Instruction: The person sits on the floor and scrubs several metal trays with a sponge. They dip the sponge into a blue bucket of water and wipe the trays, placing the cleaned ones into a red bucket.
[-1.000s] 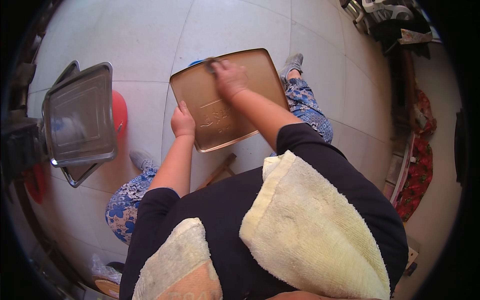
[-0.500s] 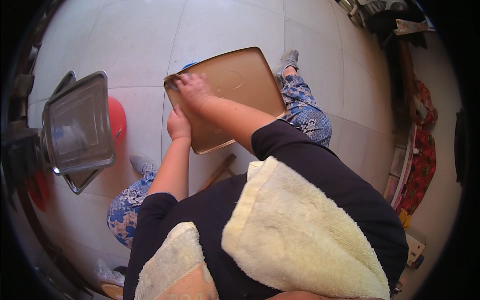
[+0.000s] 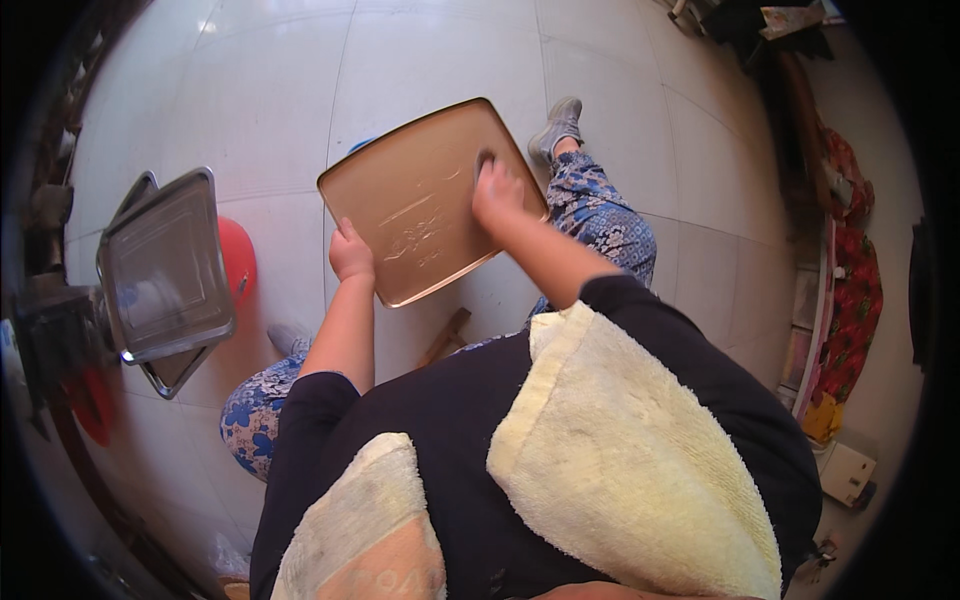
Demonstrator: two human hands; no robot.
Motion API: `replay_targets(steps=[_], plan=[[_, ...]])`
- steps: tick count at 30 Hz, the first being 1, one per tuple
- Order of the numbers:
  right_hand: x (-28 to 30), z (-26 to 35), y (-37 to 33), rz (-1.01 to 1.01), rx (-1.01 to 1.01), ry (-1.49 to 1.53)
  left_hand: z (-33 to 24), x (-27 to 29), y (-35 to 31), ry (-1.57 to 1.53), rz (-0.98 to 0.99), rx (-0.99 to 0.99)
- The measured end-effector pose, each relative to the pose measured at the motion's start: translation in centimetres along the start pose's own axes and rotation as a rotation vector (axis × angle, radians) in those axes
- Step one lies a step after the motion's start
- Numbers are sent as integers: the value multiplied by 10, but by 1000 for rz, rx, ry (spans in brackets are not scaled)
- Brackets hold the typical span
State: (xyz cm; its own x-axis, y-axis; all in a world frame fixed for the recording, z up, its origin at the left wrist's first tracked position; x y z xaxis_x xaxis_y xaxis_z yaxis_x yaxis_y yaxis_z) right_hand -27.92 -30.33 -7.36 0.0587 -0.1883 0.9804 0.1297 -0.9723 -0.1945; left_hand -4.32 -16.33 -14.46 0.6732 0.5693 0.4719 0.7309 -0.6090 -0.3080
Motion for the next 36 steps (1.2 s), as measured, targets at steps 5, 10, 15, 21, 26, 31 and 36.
replay_targets(steps=[5,10,15,21,26,31,36], plan=[[-6,-25,-87,-118,472,402,-26,37,3,87,3,7],[-7,-57,-84,-332,362,793,-86,119,-6,172,-55,-99],[-16,-59,-62,-186,184,962,-150,196,-39,73,-165,-236],[-30,-59,-57,-49,134,1025,-217,194,-104,309,-368,-494],[-23,-48,-63,76,173,1076,-225,172,-135,303,-452,-714],[2,-25,-44,94,281,992,-216,161,-137,327,-419,-750],[15,10,-10,128,285,649,-195,161,-123,215,-346,-623]])
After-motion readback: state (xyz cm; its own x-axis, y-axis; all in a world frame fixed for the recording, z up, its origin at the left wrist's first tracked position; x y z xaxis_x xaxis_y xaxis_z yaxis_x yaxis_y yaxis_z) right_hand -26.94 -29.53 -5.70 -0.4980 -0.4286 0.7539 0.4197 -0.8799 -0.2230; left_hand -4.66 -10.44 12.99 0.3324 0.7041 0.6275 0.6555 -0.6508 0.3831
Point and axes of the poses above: each hand's wrist, its own y-axis towards the middle knuckle, its own x-axis out of the back of the hand, z = x × y, the point moved 3 cm from there along y, towards the middle knuckle, and after that the axes turned 1 degree about z, right-handed, at the moved point
